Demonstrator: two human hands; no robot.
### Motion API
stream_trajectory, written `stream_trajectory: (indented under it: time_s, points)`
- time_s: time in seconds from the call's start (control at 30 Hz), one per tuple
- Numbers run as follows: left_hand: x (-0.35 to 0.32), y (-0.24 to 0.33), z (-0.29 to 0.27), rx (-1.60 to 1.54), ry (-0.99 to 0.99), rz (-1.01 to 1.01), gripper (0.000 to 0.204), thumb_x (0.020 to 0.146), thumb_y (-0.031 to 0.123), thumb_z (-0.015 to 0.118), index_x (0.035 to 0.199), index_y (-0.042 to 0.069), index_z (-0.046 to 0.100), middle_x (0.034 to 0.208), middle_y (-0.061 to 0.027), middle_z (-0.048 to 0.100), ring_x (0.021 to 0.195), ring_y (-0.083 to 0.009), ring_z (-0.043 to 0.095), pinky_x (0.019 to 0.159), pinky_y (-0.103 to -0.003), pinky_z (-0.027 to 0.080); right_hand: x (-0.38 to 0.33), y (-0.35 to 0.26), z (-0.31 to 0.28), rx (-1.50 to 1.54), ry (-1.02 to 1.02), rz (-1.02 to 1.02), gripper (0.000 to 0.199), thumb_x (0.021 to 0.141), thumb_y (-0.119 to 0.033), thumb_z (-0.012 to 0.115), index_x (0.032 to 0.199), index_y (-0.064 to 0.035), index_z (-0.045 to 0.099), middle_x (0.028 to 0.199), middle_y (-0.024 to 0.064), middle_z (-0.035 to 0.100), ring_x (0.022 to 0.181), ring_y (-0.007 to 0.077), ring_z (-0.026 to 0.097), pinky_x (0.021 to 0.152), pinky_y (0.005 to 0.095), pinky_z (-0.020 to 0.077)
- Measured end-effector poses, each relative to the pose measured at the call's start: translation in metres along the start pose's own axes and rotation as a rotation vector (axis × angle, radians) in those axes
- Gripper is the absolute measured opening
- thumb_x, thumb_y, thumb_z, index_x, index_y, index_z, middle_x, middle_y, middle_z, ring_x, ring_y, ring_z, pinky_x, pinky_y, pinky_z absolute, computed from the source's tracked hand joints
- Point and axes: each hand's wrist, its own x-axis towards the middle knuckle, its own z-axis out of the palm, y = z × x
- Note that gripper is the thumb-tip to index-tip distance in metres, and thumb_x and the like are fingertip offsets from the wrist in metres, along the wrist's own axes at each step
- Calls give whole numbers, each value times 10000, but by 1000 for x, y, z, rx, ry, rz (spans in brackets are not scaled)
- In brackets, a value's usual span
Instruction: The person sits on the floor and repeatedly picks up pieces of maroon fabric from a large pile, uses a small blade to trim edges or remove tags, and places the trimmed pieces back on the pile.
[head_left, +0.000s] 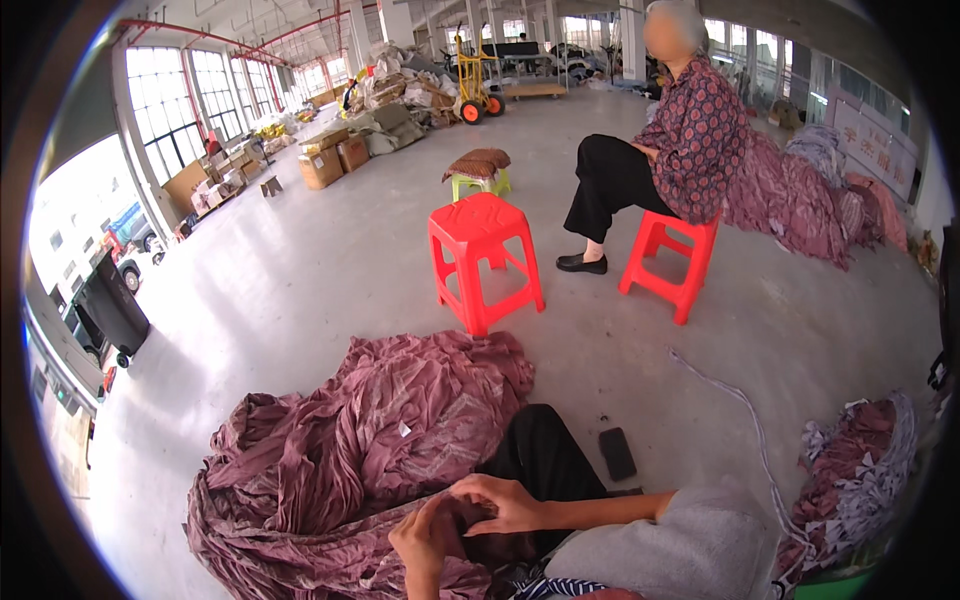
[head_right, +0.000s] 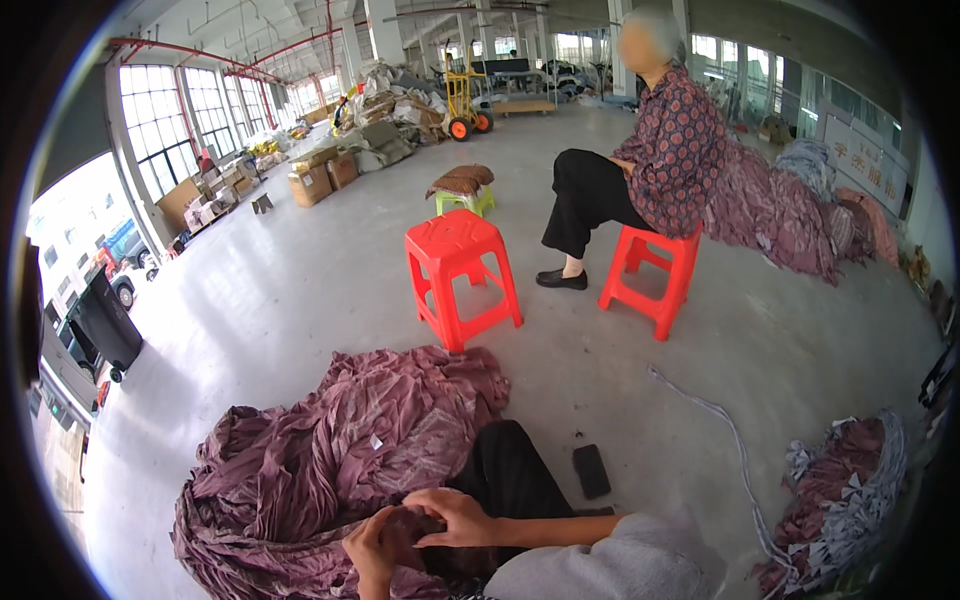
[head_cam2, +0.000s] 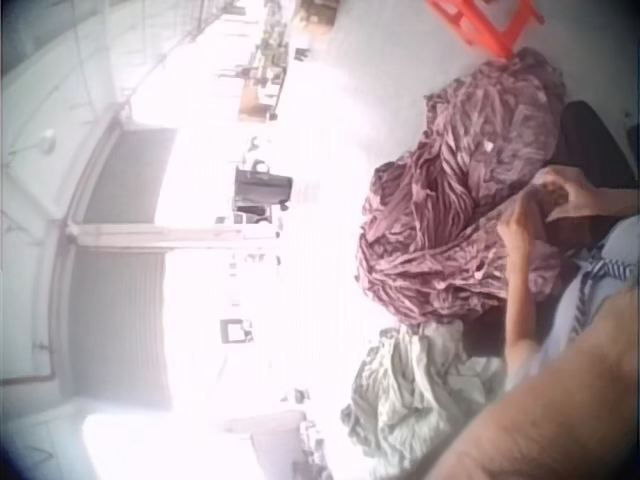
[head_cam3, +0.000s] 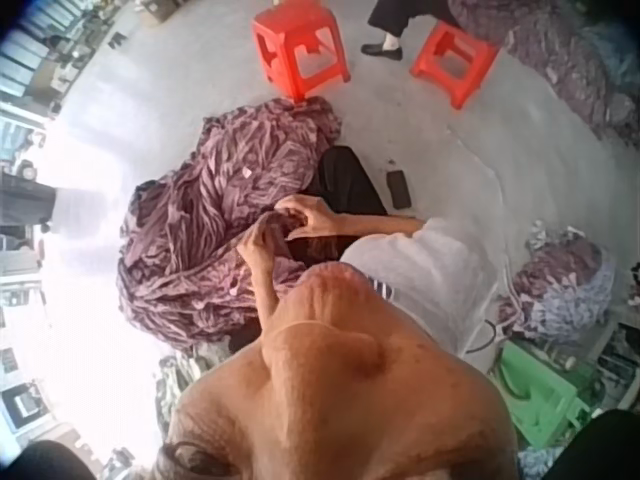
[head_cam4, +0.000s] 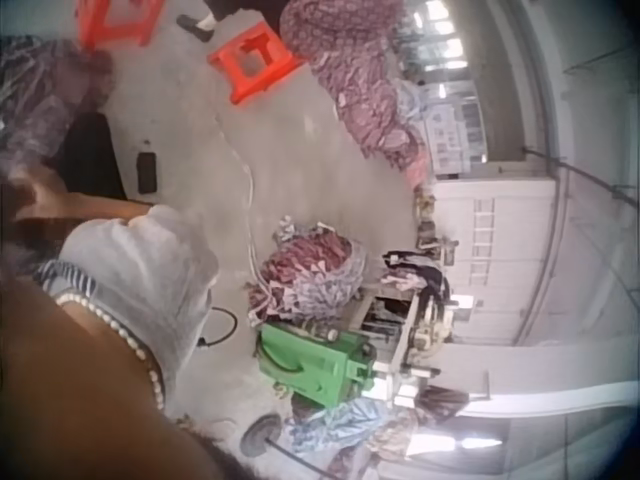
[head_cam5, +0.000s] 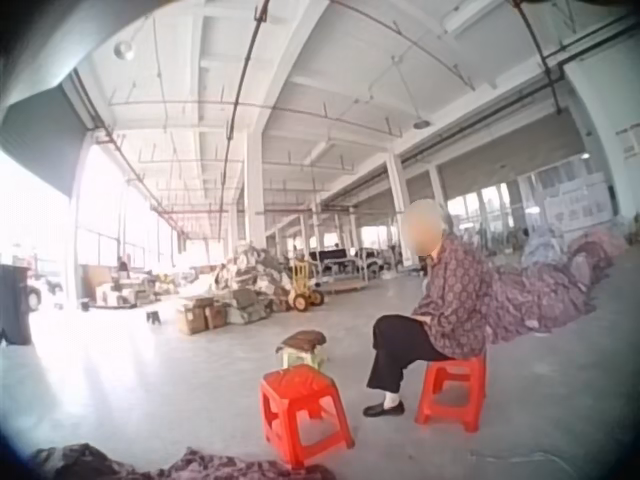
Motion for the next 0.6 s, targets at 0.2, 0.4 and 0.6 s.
stream_trajectory:
  time_s: [0.2, 0.4, 0.6]
  points:
    - [8, 8, 1, 56, 10, 19, 251, 686, 6, 579, 923, 59, 641, 724, -97, 621, 598, -264, 596, 529, -340, 459, 10, 24, 4, -139, -14, 30, 358, 624, 18, 678, 961, -74, 603, 763, 47, 541, 600, 149, 539, 527, 248, 436]
    - [3, 2, 1, 99, 24, -24, 233, 693, -1, 577, 908, 60, 642, 759, -91, 639, 638, -256, 614, 553, -332, 474, 21, 28, -7, -172, 64, -61, 307, 616, 24, 685, 893, -86, 611, 726, 48, 532, 608, 180, 547, 520, 284, 430]
    - [8, 6, 2, 62, 23, -18, 213, 675, 20, 607, 881, 60, 644, 745, -88, 642, 627, -253, 617, 556, -328, 475, 16, 17, -2, -147, 36, -1, 387, 650, -60, 731, 1003, -87, 575, 879, 49, 573, 653, 161, 567, 555, 262, 457]
